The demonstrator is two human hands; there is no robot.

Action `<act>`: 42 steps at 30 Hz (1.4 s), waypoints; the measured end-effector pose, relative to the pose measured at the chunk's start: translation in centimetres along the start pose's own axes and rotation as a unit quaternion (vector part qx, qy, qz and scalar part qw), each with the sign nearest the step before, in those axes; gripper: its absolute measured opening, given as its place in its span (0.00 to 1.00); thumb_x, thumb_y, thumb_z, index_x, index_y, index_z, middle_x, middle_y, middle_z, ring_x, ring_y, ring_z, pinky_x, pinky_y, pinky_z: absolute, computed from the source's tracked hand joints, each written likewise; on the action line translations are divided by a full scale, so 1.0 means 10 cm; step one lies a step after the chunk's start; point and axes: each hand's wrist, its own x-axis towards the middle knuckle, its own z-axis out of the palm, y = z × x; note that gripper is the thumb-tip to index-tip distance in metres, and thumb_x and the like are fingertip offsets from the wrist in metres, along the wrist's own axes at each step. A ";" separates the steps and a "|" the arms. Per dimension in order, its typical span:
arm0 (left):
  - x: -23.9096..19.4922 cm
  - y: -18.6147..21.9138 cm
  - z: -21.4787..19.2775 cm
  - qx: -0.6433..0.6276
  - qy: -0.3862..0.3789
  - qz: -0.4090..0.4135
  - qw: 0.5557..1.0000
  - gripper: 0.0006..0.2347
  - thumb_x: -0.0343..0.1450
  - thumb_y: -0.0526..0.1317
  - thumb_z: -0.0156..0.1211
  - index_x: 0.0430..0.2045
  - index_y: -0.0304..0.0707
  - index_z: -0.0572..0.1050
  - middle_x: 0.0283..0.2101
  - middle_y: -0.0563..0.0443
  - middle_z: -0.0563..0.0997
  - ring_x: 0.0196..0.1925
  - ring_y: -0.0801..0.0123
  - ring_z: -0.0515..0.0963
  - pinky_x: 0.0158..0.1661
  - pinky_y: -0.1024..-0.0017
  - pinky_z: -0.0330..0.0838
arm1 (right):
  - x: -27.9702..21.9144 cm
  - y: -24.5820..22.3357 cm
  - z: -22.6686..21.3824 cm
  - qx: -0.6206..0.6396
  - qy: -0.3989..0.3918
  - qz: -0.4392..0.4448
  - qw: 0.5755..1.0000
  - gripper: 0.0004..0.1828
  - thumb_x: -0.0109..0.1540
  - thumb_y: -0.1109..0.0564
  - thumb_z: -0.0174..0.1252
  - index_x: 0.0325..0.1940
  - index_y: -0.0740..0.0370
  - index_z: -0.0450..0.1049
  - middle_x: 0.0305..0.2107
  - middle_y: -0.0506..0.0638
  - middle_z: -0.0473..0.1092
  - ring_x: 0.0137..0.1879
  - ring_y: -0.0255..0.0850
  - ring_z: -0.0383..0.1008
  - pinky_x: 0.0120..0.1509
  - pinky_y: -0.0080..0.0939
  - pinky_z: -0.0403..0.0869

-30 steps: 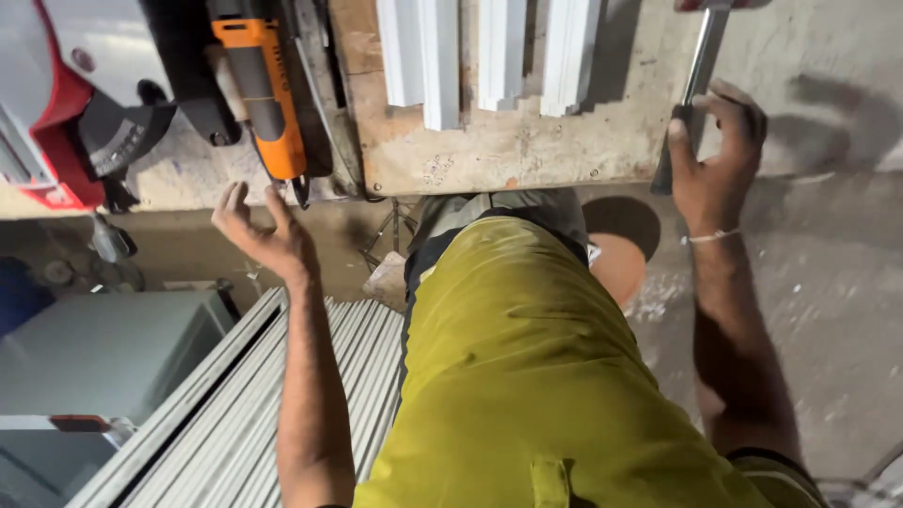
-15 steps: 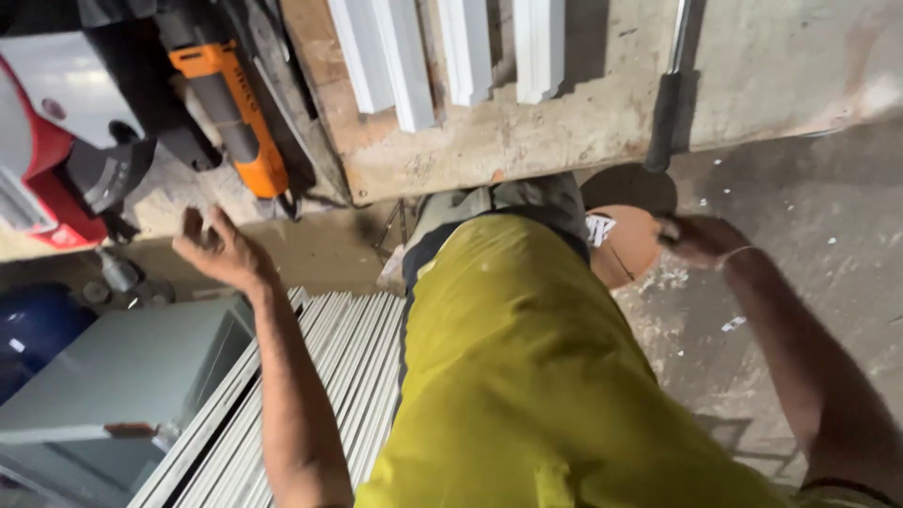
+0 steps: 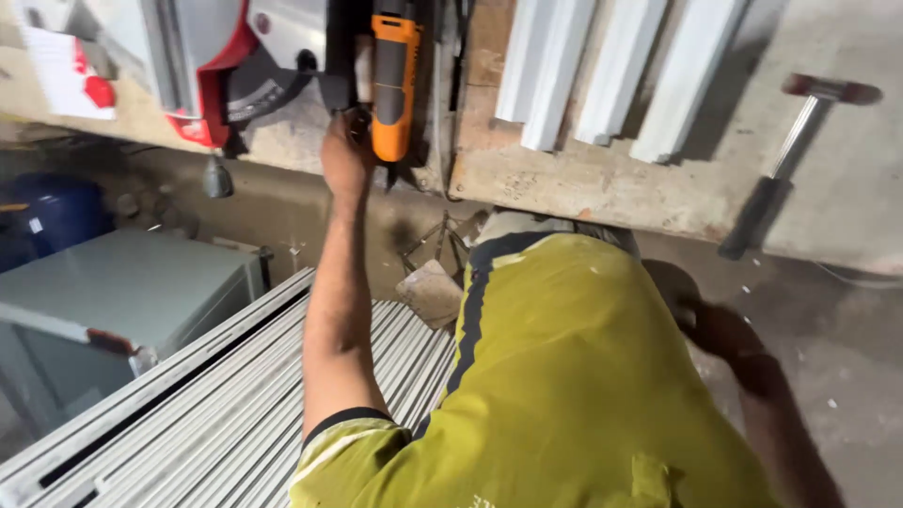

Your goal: Fitting and assembling white metal profiles using an angle grinder, hammer, and chisel.

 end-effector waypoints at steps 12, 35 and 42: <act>-0.62 0.64 -0.54 -0.302 0.058 -0.084 0.948 0.06 0.77 0.34 0.51 0.45 0.32 0.69 0.31 0.49 0.72 0.31 0.69 0.69 0.34 0.70 0.65 | 0.25 -1.61 -2.27 0.353 0.494 -0.117 0.786 0.15 0.73 0.50 0.62 0.52 0.67 0.77 0.39 0.53 0.78 0.46 0.39 0.78 0.51 0.38 0.76; -1.34 3.00 0.86 -0.499 -0.013 -0.081 0.863 0.08 0.76 0.27 0.52 0.47 0.26 0.73 0.37 0.53 0.76 0.38 0.78 0.74 0.40 0.79 0.71 | 0.74 -1.46 -2.90 0.276 0.417 -0.053 0.864 0.35 0.59 0.47 0.66 0.65 0.66 0.65 0.40 0.57 0.77 0.43 0.48 0.80 0.47 0.47 0.78; -1.74 3.52 1.05 -0.526 -0.024 -0.107 0.844 0.07 0.77 0.28 0.55 0.47 0.27 0.75 0.36 0.54 0.75 0.37 0.79 0.73 0.38 0.80 0.70 | 0.50 0.21 -2.78 0.290 0.615 -0.103 0.726 0.11 0.64 0.59 0.59 0.49 0.67 0.73 0.36 0.59 0.76 0.41 0.53 0.79 0.45 0.50 0.76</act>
